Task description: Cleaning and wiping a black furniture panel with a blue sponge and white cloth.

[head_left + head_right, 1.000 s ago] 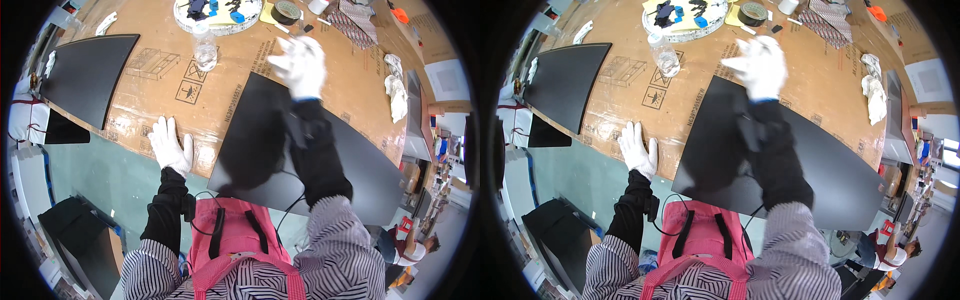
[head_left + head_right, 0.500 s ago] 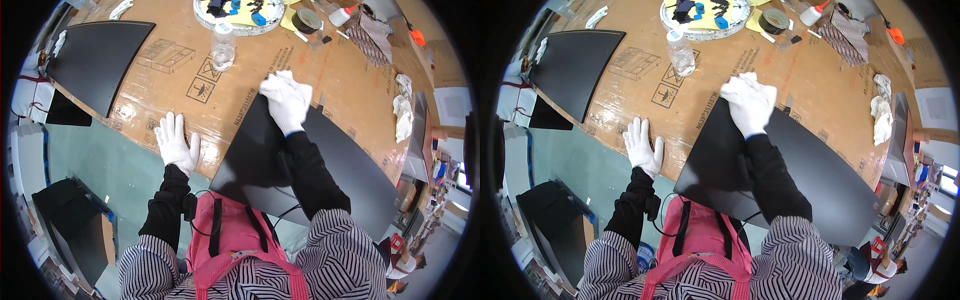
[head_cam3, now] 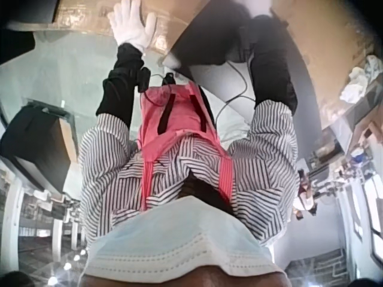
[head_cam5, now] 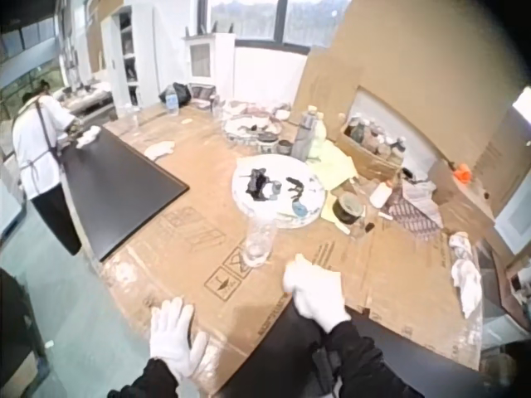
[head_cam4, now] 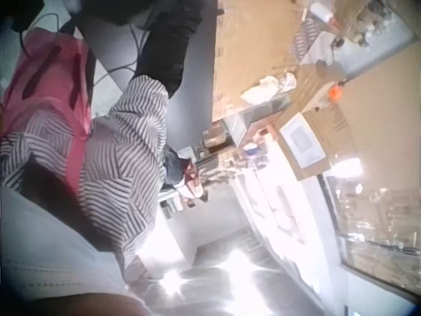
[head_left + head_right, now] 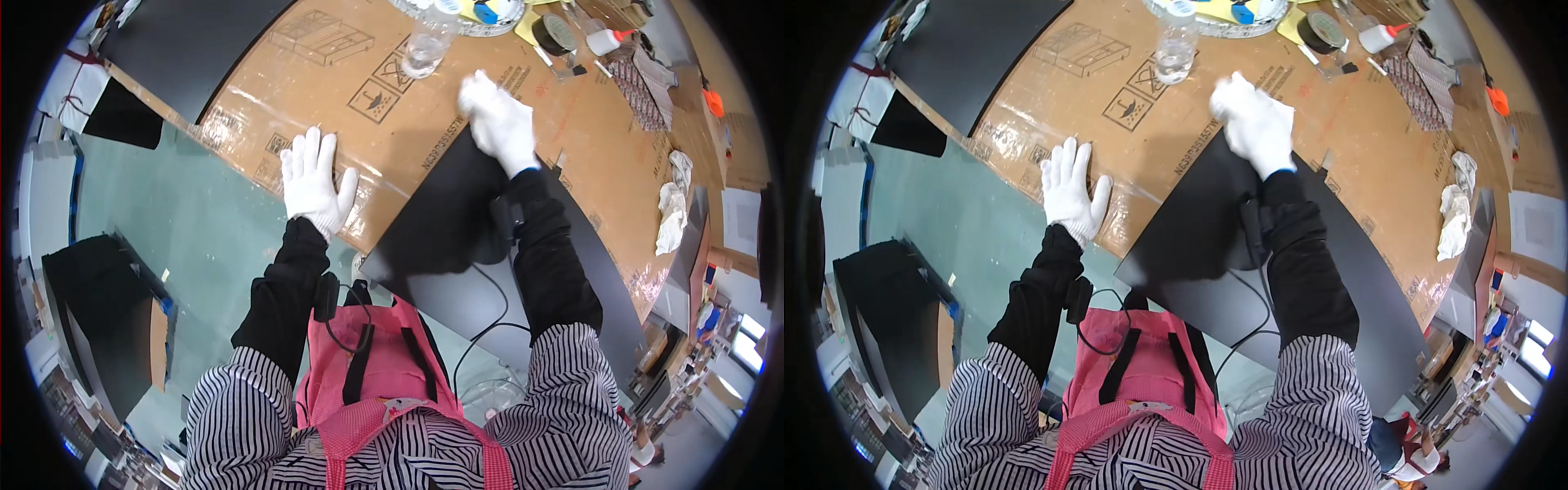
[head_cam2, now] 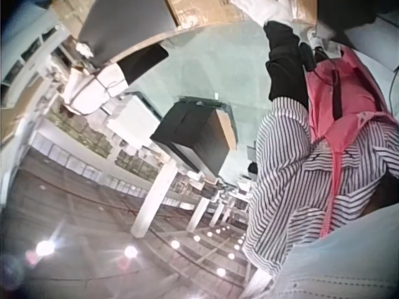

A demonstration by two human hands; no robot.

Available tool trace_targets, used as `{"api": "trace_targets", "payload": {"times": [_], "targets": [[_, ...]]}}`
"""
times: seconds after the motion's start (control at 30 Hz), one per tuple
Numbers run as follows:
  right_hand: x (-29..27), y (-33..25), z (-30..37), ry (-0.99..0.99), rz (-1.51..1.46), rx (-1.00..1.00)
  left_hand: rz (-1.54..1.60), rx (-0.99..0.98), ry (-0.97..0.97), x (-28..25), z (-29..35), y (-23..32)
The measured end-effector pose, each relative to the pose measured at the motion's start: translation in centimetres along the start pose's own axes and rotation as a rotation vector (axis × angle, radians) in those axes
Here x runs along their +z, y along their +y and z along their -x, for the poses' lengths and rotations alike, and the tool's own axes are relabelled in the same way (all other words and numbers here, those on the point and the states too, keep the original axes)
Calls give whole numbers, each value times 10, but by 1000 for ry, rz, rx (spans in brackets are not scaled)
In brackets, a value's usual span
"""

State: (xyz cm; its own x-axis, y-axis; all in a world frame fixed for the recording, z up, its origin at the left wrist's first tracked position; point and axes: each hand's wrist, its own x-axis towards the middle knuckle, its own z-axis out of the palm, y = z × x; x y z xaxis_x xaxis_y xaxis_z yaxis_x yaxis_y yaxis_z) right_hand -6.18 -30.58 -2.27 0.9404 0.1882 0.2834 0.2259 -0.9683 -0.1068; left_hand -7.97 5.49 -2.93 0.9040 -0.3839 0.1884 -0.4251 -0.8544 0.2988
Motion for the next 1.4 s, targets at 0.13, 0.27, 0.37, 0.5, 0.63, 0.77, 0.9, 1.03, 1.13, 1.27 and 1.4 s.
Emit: {"api": "trace_targets", "payload": {"times": [0.13, 0.27, 0.37, 0.5, 0.63, 0.77, 0.9, 1.03, 1.13, 1.27, 1.4], "targets": [[2, -73, 43, 95, 12, 358, 11, 66, 88, 7, -5, 6], [-29, -170, 60, -50, -116, 143, 15, 68, 77, 3, -8, 5], [-21, -221, 94, 26, -336, 82, 114, 177, 136, 12, -7, -5], [-30, -260, 119, 5, -348, -17, 44, 222, 1, 11, -12, -6], [-40, -286, 146, -124, -635, -1, -84, 272, -1, 20, -9, -10], [-77, -269, 178, -182, -1162, 201, -24, 259, 4, 21, -6, -14], [-96, -207, 166, -45, -1671, 620, -19, 296, 54, 14, -7, -1], [-74, -260, 108, -281, -1156, 491, -14, 321, 88, 19, -5, -11], [-62, -283, 117, -335, -296, 262, -24, 322, 66, 22, -4, -5], [-23, -294, 159, 6, -455, 190, -66, 340, 63, 26, -5, -9], [-65, -264, 224, -113, -588, 334, -85, 321, 68, 24, -4, -15]]}}
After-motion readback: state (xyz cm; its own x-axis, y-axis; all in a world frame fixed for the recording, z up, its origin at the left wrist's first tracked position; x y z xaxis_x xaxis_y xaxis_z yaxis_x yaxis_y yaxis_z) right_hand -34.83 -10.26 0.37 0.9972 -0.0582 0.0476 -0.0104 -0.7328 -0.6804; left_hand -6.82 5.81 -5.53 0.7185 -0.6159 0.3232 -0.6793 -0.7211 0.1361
